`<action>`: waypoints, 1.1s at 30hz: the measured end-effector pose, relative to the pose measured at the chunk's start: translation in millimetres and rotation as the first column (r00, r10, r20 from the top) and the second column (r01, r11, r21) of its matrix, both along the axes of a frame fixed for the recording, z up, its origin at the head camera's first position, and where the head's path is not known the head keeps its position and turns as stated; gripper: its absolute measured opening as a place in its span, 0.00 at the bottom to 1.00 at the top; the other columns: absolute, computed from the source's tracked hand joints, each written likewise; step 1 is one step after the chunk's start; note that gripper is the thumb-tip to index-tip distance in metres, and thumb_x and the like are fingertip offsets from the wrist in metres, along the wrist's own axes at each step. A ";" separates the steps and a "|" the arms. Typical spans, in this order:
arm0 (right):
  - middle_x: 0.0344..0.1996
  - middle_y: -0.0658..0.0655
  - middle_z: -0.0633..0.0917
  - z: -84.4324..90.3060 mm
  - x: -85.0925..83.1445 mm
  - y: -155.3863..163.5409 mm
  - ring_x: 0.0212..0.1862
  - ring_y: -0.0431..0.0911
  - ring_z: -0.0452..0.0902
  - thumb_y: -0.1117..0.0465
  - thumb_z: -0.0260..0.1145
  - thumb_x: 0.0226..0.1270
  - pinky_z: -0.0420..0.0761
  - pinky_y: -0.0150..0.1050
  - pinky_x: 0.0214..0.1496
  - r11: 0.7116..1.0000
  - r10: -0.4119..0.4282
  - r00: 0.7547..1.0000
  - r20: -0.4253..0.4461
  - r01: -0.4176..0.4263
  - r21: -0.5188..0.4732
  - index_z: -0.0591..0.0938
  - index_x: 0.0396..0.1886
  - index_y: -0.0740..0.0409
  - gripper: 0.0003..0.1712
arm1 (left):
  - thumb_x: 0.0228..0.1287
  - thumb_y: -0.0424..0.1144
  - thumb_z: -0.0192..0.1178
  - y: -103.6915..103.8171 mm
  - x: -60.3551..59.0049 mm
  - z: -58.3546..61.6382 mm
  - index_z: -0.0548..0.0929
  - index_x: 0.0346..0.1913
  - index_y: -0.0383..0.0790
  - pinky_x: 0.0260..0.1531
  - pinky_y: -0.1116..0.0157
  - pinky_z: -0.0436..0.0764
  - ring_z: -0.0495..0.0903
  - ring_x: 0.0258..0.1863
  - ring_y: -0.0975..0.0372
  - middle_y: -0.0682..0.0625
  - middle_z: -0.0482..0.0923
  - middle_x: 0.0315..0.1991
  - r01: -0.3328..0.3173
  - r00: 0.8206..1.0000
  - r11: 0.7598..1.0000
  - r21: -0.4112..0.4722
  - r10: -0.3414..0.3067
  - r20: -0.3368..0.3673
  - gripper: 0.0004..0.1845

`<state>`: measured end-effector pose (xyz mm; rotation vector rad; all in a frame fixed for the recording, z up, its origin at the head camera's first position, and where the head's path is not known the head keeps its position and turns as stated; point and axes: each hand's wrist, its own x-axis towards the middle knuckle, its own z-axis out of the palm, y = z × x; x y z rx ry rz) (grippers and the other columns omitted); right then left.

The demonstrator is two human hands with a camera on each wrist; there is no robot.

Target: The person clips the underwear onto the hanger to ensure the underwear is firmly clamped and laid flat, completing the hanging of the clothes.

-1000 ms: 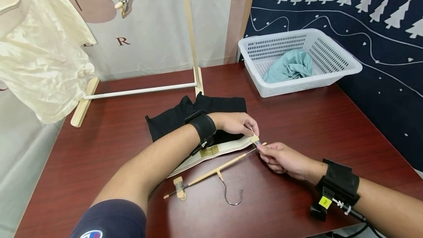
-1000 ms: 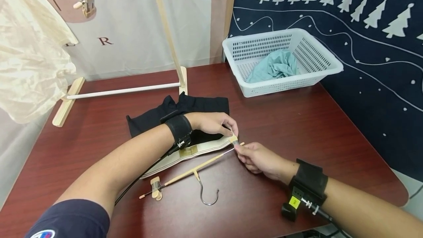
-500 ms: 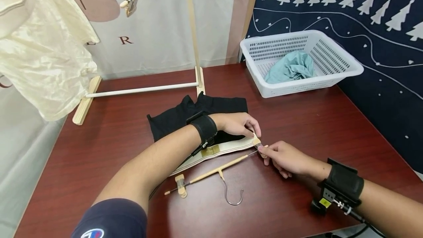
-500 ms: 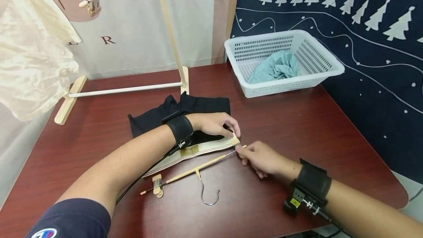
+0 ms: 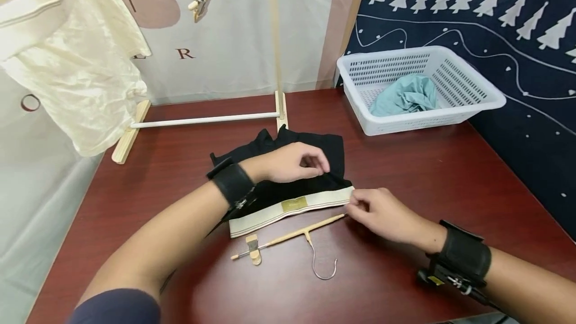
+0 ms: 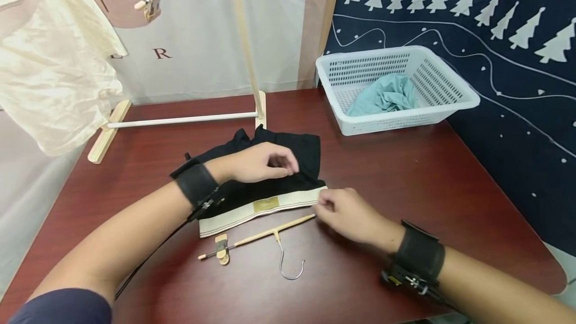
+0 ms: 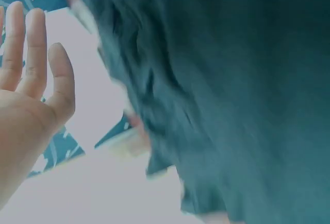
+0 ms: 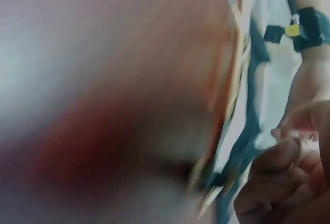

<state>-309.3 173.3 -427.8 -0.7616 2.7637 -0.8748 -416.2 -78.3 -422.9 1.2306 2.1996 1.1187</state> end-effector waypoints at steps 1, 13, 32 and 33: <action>0.15 0.38 0.71 0.2 0.9 -9.9 0.20 0.30 0.65 0.63 0.66 0.67 0.68 0.28 0.24 0.998 0.060 0.998 -0.027 -0.060 -0.009 0.76 0.21 0.45 0.15 | 0.73 0.35 0.57 -12.2 6.8 1.8 0.83 0.49 0.38 0.53 0.67 0.79 0.81 0.46 0.66 0.45 0.84 0.47 -0.023 1.000 1.000 0.000 0.023 -0.011 0.09; 0.30 0.43 0.78 -5.8 4.7 -111.1 0.28 0.31 0.69 0.59 0.70 0.61 0.70 0.28 0.29 0.838 0.510 0.851 -0.127 -0.457 0.299 0.82 0.35 0.46 0.05 | 0.65 0.34 0.63 -118.1 100.0 -17.1 0.84 0.42 0.55 0.35 0.67 0.75 0.73 0.30 0.68 0.61 0.78 0.41 -0.293 0.915 0.910 -0.292 0.179 -0.360 0.09; 0.22 0.42 0.80 -10.9 15.7 -148.8 0.19 0.39 0.74 0.57 0.68 0.58 0.64 0.35 0.18 0.726 0.659 0.688 -0.304 -0.478 0.494 0.77 0.34 0.48 0.07 | 0.61 0.47 0.68 -140.9 128.3 -29.0 0.85 0.37 0.54 0.38 0.64 0.73 0.78 0.32 0.70 0.62 0.83 0.34 -0.369 0.804 0.879 -0.301 0.140 -0.577 0.05; 0.22 0.42 0.79 -10.8 16.1 -150.6 0.18 0.39 0.73 0.56 0.68 0.58 0.63 0.35 0.17 0.728 0.658 0.688 -0.307 -0.476 0.494 0.77 0.34 0.48 0.08 | 0.62 0.46 0.68 -141.7 129.5 -28.5 0.85 0.36 0.53 0.38 0.64 0.73 0.78 0.31 0.70 0.62 0.83 0.32 -0.367 0.797 0.883 -0.294 0.135 -0.589 0.04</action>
